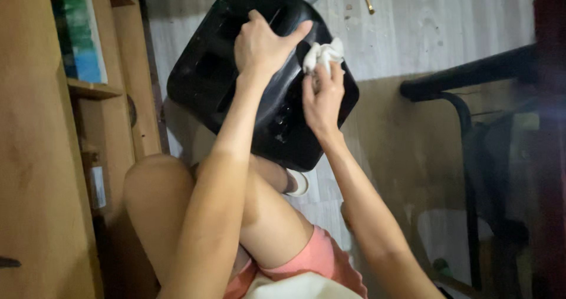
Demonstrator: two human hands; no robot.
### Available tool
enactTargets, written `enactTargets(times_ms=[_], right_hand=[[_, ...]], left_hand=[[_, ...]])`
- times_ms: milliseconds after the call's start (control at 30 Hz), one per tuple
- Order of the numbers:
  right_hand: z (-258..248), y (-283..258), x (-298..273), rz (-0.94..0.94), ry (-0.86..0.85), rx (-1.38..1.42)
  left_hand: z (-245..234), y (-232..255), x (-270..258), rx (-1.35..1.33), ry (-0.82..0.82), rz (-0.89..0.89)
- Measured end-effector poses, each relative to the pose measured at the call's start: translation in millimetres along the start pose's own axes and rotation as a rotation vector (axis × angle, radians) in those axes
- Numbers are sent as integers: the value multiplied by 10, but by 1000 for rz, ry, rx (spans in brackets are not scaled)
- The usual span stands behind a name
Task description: The person sits on the floor and wipes a black plastic appliance base with a white cloth, cleaning all sides and the top surface. They then place a small iron on the base and wipe it as well.
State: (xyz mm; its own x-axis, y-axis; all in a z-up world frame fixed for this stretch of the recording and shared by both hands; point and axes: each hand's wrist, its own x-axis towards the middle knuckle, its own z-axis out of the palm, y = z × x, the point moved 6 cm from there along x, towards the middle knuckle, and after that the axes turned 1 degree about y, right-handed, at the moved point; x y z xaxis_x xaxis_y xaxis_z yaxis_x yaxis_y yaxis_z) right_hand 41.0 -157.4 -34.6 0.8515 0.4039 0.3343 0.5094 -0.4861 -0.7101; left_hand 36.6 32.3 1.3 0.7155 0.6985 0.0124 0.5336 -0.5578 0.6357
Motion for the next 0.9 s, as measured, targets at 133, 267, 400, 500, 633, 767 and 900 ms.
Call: enactTargets(times_ms=[133, 267, 400, 500, 633, 767, 900], right_hand=[[-139, -173, 119, -332, -65, -115], [-160, -131, 111, -373, -141, -337], [-130, -66, 185, -336, -77, -361], [-192, 26, 40, -265, -127, -366], [-444, -5, -168, -303, -174, -155], [-527, 312, -183, 338, -29, 281], [-442, 53, -13, 114, 25, 160]], left_hand=[[-46, -57, 100, -22, -8, -6], [-44, -91, 49, -39, 38, -18], [-58, -11, 34, -44, 12, -58], [-49, 37, 36, -33, 12, -53], [1, 134, -8, -20, -51, -39], [37, 176, -29, -1, -38, -24], [53, 168, -73, 7, 5, -11]])
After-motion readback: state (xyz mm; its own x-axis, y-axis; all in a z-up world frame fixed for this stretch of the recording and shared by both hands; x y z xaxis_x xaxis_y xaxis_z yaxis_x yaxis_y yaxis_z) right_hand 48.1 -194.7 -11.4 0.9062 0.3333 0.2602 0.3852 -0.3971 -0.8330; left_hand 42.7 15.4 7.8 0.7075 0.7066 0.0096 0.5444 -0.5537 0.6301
